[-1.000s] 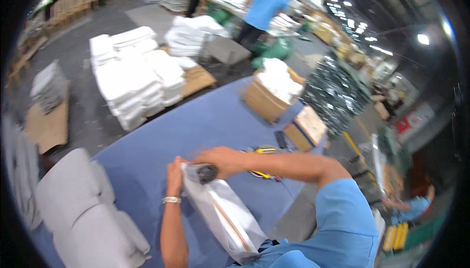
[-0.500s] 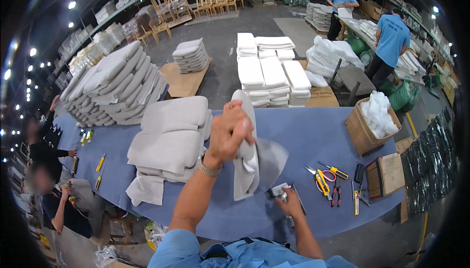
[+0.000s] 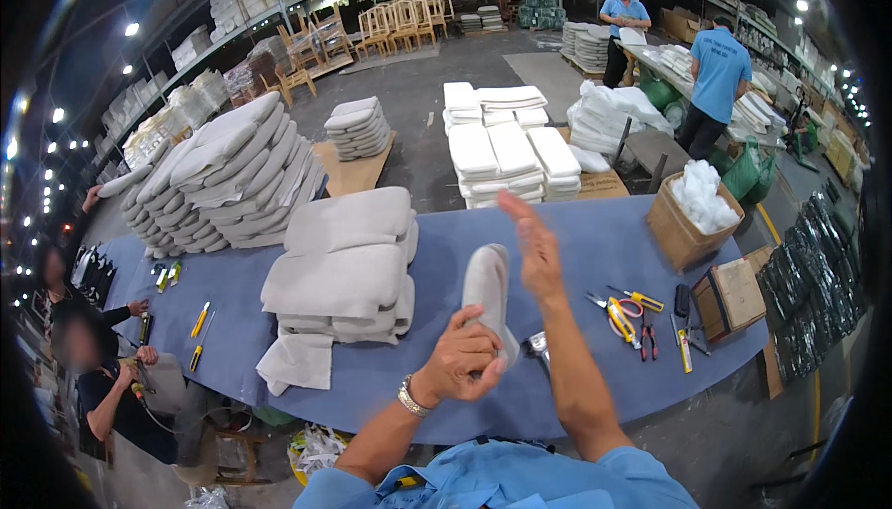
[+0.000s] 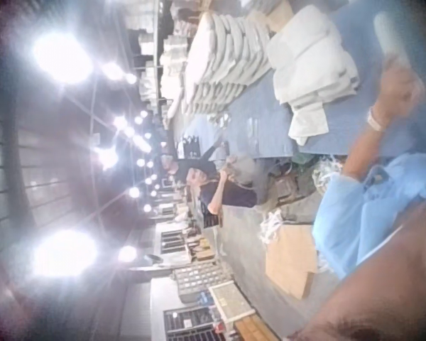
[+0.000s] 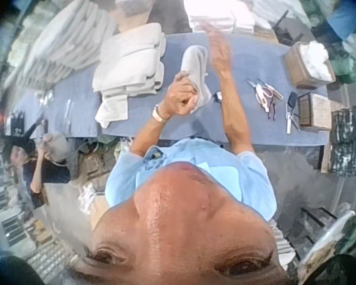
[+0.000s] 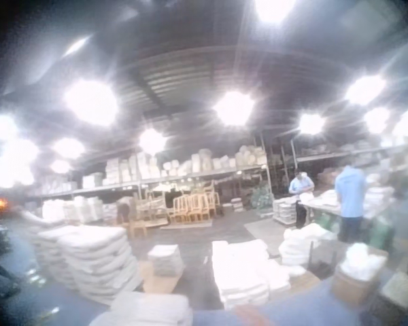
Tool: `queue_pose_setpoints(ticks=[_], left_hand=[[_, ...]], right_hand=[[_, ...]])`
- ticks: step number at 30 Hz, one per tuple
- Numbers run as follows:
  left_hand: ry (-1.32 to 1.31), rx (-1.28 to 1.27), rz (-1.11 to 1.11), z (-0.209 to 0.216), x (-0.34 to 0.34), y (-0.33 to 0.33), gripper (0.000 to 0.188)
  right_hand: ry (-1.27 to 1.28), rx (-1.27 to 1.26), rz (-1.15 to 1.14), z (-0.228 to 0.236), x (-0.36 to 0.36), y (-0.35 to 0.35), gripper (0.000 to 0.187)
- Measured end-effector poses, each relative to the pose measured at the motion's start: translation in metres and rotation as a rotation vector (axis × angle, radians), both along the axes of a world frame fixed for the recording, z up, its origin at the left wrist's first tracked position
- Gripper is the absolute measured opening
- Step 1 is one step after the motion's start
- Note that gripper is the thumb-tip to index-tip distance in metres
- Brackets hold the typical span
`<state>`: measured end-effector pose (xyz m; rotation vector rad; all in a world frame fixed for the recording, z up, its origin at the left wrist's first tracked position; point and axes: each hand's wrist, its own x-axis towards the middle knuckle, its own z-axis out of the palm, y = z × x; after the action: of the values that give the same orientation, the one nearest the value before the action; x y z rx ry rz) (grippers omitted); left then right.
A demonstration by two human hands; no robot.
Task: The person covers a cushion with fabric, trims excess material with scissors, and secures the fabric using a staple gun. They repeat this process on multiple cushions, folding and stapling the fabric edges to the cushion base.
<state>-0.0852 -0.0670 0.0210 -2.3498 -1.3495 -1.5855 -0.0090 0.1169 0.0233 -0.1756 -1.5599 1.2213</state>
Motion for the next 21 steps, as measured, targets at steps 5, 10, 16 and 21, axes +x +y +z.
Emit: queue_pose_setpoints(ticks=[5,10,16,21], left_hand=[[-0.026,0.04,0.449,-0.004,-0.012,-0.051,0.041],[-0.242,-0.326,0.49,-0.042,-0.029,-0.097,0.099],[-0.52,-0.77,0.541,-0.059,-0.071,-0.189,0.088],[-0.506,-0.883,0.403,-0.108,-0.106,-0.222,0.07]], right_hand=[[-0.469,-0.101,0.19,-0.022,-0.028,-0.037,0.046],[-0.245,0.141,-0.212,-0.08,-0.053,-0.08,0.044],[-0.887,-0.194,-0.424,-0.3,0.008,-0.144,0.05],[-0.546,-1.358,-0.108,-0.298,0.027,-0.194,0.054]])
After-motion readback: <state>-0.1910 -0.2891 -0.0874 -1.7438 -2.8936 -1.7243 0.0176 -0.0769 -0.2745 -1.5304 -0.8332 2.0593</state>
